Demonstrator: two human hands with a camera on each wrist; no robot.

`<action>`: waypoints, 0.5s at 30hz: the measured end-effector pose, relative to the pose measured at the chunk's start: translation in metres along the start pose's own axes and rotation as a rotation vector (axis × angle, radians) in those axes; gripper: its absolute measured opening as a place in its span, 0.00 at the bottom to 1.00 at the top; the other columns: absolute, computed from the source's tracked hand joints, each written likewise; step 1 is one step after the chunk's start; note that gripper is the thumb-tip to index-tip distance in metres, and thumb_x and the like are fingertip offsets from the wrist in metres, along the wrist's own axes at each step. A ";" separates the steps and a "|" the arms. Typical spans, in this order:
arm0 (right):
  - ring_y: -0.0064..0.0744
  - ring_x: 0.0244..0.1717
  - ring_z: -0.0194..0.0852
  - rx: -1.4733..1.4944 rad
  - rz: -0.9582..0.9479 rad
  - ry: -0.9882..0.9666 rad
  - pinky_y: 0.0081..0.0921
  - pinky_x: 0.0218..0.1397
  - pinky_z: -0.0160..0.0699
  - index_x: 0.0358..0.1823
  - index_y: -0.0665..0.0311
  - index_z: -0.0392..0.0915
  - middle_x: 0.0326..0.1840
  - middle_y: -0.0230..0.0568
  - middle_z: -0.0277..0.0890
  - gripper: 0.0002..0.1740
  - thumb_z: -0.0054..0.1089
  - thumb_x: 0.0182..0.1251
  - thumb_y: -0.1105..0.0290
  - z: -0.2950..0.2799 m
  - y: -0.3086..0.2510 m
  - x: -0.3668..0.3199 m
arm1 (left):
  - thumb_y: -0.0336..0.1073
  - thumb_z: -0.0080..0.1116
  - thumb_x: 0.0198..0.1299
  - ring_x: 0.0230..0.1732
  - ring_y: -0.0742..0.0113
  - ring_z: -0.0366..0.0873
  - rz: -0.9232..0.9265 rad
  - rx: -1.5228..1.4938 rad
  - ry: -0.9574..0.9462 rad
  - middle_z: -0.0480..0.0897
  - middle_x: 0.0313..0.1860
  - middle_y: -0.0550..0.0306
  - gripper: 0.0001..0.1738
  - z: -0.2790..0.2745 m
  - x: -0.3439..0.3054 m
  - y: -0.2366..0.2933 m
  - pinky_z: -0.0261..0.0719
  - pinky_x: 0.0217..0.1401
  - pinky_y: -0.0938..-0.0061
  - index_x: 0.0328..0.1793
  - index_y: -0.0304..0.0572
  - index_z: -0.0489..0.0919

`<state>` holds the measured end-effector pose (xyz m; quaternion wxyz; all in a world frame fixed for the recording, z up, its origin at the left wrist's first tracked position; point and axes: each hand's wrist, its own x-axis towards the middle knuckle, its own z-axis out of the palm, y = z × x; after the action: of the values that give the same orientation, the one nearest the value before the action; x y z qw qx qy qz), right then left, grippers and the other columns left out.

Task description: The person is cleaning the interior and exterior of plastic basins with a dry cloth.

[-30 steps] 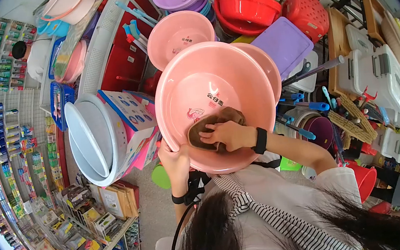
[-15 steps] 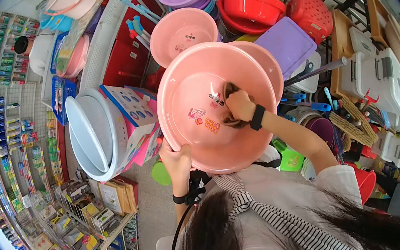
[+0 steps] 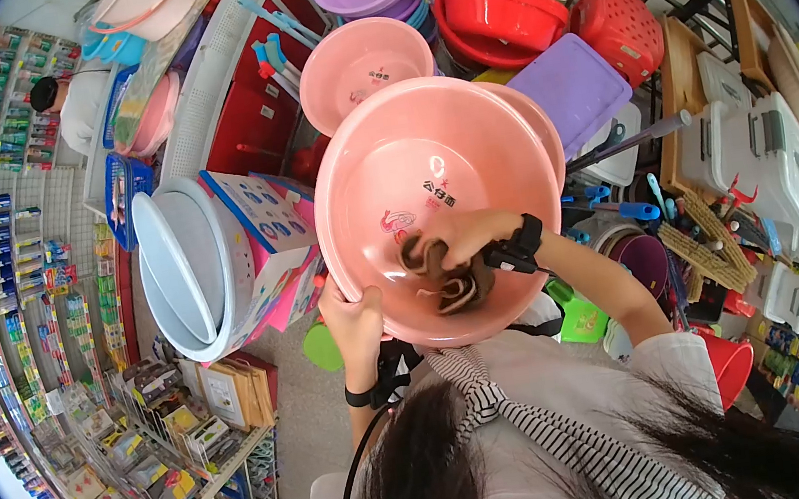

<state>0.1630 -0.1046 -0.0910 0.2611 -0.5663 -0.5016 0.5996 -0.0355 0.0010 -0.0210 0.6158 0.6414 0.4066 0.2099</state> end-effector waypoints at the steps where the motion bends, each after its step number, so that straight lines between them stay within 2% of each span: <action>1: 0.29 0.39 0.78 0.201 -0.021 0.184 0.26 0.46 0.76 0.49 0.67 0.79 0.37 0.42 0.81 0.25 0.58 0.44 0.76 0.000 -0.005 -0.002 | 0.18 0.46 0.44 0.39 0.73 0.78 0.004 -0.002 0.005 0.82 0.40 0.57 0.21 0.000 0.000 0.000 0.74 0.45 0.79 0.48 0.27 0.76; 2: 0.29 0.39 0.78 0.197 -0.024 0.183 0.26 0.46 0.76 0.49 0.67 0.79 0.37 0.42 0.81 0.25 0.58 0.44 0.76 -0.006 -0.008 -0.002 | 0.18 0.46 0.44 0.39 0.73 0.78 0.011 0.008 0.010 0.82 0.40 0.57 0.21 0.000 0.000 -0.001 0.74 0.45 0.79 0.48 0.27 0.76; 4: 0.26 0.48 0.76 0.515 -0.139 0.331 0.23 0.54 0.74 0.58 0.69 0.74 0.48 0.39 0.79 0.29 0.55 0.49 0.79 -0.020 -0.022 -0.006 | 0.18 0.46 0.44 0.40 0.73 0.78 0.018 0.018 0.015 0.82 0.40 0.57 0.21 0.001 -0.001 -0.001 0.74 0.45 0.79 0.48 0.27 0.76; 5: 0.22 0.49 0.74 0.421 -0.151 0.524 0.21 0.54 0.73 0.61 0.75 0.71 0.48 0.40 0.78 0.30 0.54 0.52 0.79 -0.023 -0.034 -0.014 | 0.18 0.46 0.44 0.38 0.75 0.77 0.032 0.006 0.027 0.82 0.38 0.58 0.20 0.002 -0.001 -0.001 0.74 0.43 0.80 0.47 0.27 0.77; 6: 0.22 0.49 0.74 0.420 -0.151 0.528 0.21 0.54 0.73 0.61 0.75 0.71 0.48 0.40 0.78 0.30 0.54 0.52 0.79 -0.022 -0.039 -0.011 | 0.18 0.47 0.45 0.35 0.77 0.77 0.046 -0.007 0.035 0.82 0.36 0.59 0.19 0.003 -0.001 -0.001 0.74 0.40 0.81 0.46 0.27 0.77; 8: 0.22 0.42 0.77 0.605 -0.443 0.866 0.24 0.46 0.76 0.59 0.74 0.71 0.42 0.39 0.80 0.28 0.57 0.53 0.77 -0.018 -0.049 -0.003 | 0.18 0.47 0.45 0.35 0.77 0.76 0.051 -0.017 0.022 0.82 0.36 0.60 0.19 0.006 -0.001 0.001 0.73 0.40 0.82 0.46 0.27 0.77; 9: 0.22 0.42 0.77 0.604 -0.442 0.873 0.24 0.46 0.76 0.59 0.74 0.71 0.42 0.39 0.80 0.28 0.57 0.53 0.77 -0.015 -0.054 0.000 | 0.18 0.47 0.45 0.34 0.78 0.76 0.054 -0.026 0.015 0.82 0.35 0.60 0.19 0.007 -0.002 0.002 0.73 0.39 0.82 0.46 0.28 0.77; 12: 0.43 0.39 0.79 0.106 -0.289 1.010 0.33 0.46 0.77 0.54 0.73 0.72 0.42 0.49 0.79 0.26 0.64 0.51 0.74 -0.006 -0.068 0.008 | 0.18 0.48 0.45 0.32 0.79 0.75 0.067 0.000 -0.042 0.82 0.34 0.61 0.19 0.010 -0.004 0.008 0.72 0.37 0.83 0.46 0.28 0.77; 13: 0.50 0.44 0.75 -0.155 -0.330 1.027 0.36 0.46 0.76 0.52 0.74 0.71 0.46 0.52 0.77 0.28 0.66 0.49 0.71 -0.003 -0.062 0.017 | 0.18 0.48 0.45 0.32 0.79 0.75 0.068 0.000 -0.044 0.82 0.34 0.61 0.19 0.011 -0.004 0.011 0.72 0.37 0.83 0.46 0.28 0.77; 14: 0.50 0.44 0.75 -0.156 -0.330 1.028 0.36 0.46 0.76 0.52 0.74 0.71 0.46 0.52 0.77 0.28 0.66 0.49 0.71 -0.001 -0.054 0.023 | 0.18 0.48 0.45 0.31 0.80 0.74 0.095 0.003 -0.043 0.81 0.33 0.62 0.19 0.012 -0.005 0.013 0.72 0.36 0.84 0.46 0.28 0.77; 15: 0.47 0.46 0.73 -0.471 -0.344 1.073 0.35 0.46 0.76 0.53 0.73 0.71 0.49 0.51 0.76 0.29 0.66 0.48 0.69 0.000 -0.046 0.029 | 0.19 0.49 0.44 0.30 0.80 0.73 0.121 0.006 -0.043 0.81 0.32 0.62 0.18 0.013 -0.005 0.015 0.71 0.34 0.84 0.46 0.28 0.77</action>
<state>0.1447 -0.0626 -0.0622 0.4384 -0.7427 -0.5033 0.0528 -0.0246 -0.0101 -0.0076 0.6086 0.6710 0.3544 0.2319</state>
